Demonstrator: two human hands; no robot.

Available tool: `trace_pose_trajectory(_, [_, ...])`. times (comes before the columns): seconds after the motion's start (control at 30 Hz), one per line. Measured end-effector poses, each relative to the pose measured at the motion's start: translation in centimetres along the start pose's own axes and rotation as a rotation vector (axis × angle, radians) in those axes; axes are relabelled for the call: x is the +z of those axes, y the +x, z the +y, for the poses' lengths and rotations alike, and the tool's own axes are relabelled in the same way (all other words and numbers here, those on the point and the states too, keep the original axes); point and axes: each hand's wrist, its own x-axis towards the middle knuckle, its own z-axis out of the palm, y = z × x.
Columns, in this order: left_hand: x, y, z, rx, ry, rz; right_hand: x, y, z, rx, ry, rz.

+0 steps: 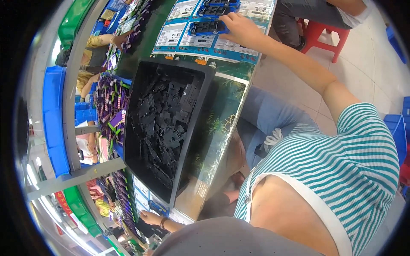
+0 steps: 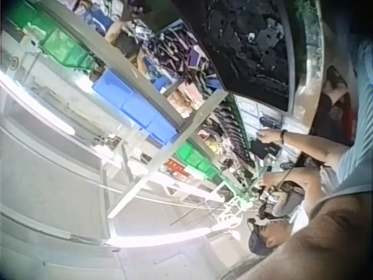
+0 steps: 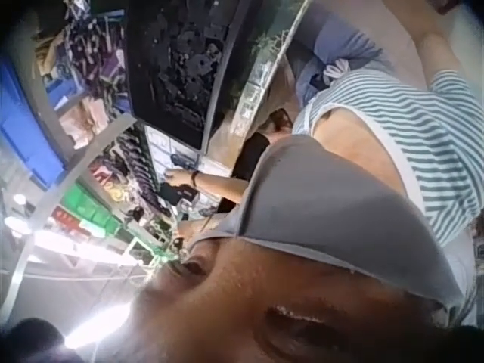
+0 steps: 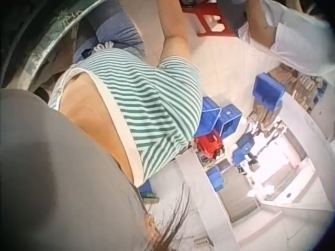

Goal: The person assembles toy cars by attaching chassis plates from a tray onto toy car bodies by hand and setting the cars on the table, then reaches into a cloth sack beneath the desk.

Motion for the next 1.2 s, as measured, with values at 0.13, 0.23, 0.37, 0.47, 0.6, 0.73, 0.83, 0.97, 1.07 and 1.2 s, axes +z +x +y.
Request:
trace_pose_trajectory(0.13, [-4.1, -6.6, 14.5, 0.077, -0.551, -0.107, 1.7, 0.4, 0.9, 0.057, 0.169, 0.008])
trace_pose_trajectory(0.23, [-5.8, -11.6, 22.0, 0.093, -0.918, -0.148, 0.8, 0.7, 0.9, -0.125, 0.487, 0.194])
trace_pose_trajectory(0.37, [-6.0, -17.9, 27.6, 0.097, -1.423, -0.423, -5.9, 2.1, -3.7, 0.112, 0.328, -0.008])
trace_pose_trajectory(0.47, [-4.5, -21.0, 31.4, -0.121, -1.836, -0.712, -10.5, 2.3, -7.4, 0.033, 0.410, 0.058])
trace_pose_trajectory(0.6, [-2.8, -22.6, 35.7, -0.569, -2.155, -1.055, -14.7, 2.1, -13.8, -0.105, 0.641, -0.080])
trace_pose_trajectory(0.73, [-2.3, -23.1, 37.7, -0.587, -2.297, -1.138, -11.5, 0.4, -18.1, -0.363, 0.842, -0.203])
trace_pose_trajectory(0.83, [-2.3, -22.2, 37.6, -0.633, -2.266, -0.832, -10.0, 0.3, -20.3, -0.455, 0.860, -0.235])
trace_pose_trajectory(0.97, [-1.2, -20.4, 34.3, -0.703, -2.224, -0.712, -5.9, 3.7, -20.0, -0.647, 0.622, -0.215])
trace_pose_trajectory(1.07, [-0.1, -19.9, 32.3, -0.743, -2.256, -0.695, -1.8, 5.3, -18.4, -0.720, 0.168, -0.282])
trace_pose_trajectory(1.2, [0.9, -20.0, 31.5, -0.728, -2.224, -0.694, -0.9, 4.9, -18.2, -0.705, 0.286, -0.481])
